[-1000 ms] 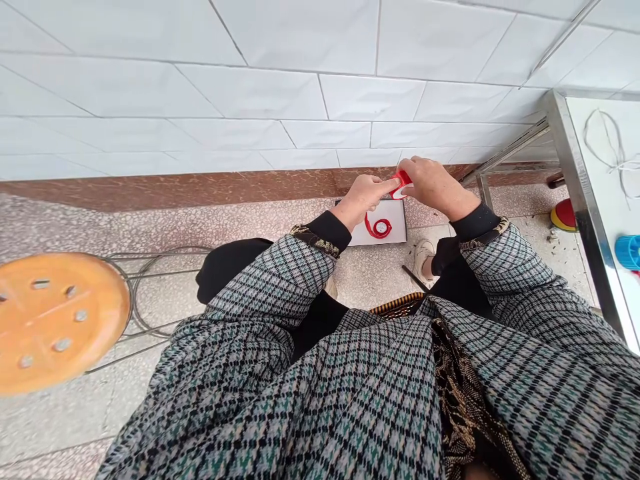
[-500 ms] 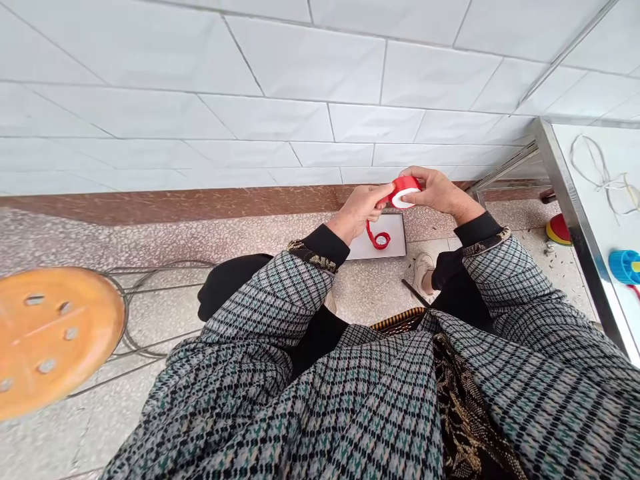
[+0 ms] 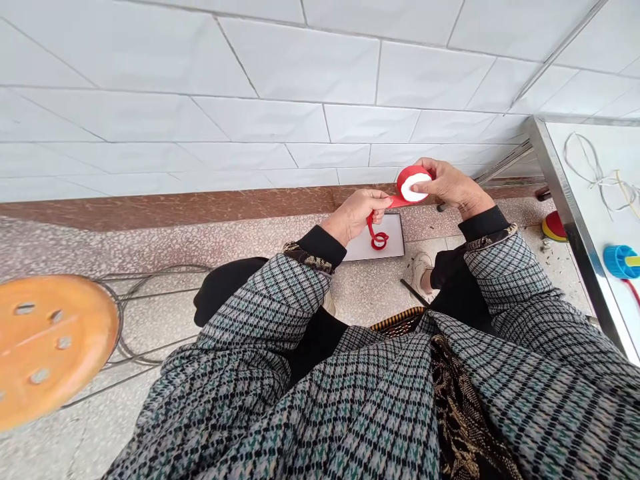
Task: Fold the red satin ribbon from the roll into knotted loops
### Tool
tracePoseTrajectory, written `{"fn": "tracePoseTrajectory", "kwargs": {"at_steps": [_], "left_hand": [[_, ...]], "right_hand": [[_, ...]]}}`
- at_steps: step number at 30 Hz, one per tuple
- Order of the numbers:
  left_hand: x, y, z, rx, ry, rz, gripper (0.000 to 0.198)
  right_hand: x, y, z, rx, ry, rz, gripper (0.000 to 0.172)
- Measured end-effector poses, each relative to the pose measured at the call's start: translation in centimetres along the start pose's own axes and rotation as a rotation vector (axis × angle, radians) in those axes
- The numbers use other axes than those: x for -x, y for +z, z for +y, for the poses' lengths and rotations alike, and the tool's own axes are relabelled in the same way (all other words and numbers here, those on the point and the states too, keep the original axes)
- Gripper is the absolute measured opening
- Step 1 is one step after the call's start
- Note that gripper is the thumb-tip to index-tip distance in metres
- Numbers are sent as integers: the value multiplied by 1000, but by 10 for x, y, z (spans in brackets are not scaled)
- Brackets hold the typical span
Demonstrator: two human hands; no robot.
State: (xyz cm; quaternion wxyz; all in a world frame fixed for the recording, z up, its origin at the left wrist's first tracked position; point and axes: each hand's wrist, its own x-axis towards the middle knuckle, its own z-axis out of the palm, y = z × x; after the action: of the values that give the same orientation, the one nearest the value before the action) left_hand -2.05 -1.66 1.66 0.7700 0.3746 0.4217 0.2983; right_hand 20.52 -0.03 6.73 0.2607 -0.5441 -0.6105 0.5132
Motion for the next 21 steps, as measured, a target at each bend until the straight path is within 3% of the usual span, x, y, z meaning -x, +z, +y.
{"fn": "tracePoseTrajectory", "kwargs": {"at_steps": [9, 15, 21], "left_hand": [[-9, -9, -8, 15, -22, 34, 29], [-8, -10, -8, 6, -61, -41, 30], [-5, -2, -7, -48, -102, -19, 33]], "right_hand": [[5, -1, -7, 11, 40, -73, 36], [4, -3, -9, 167, 9, -121, 34], [-3, -5, 0, 393, 21, -125, 28]]}}
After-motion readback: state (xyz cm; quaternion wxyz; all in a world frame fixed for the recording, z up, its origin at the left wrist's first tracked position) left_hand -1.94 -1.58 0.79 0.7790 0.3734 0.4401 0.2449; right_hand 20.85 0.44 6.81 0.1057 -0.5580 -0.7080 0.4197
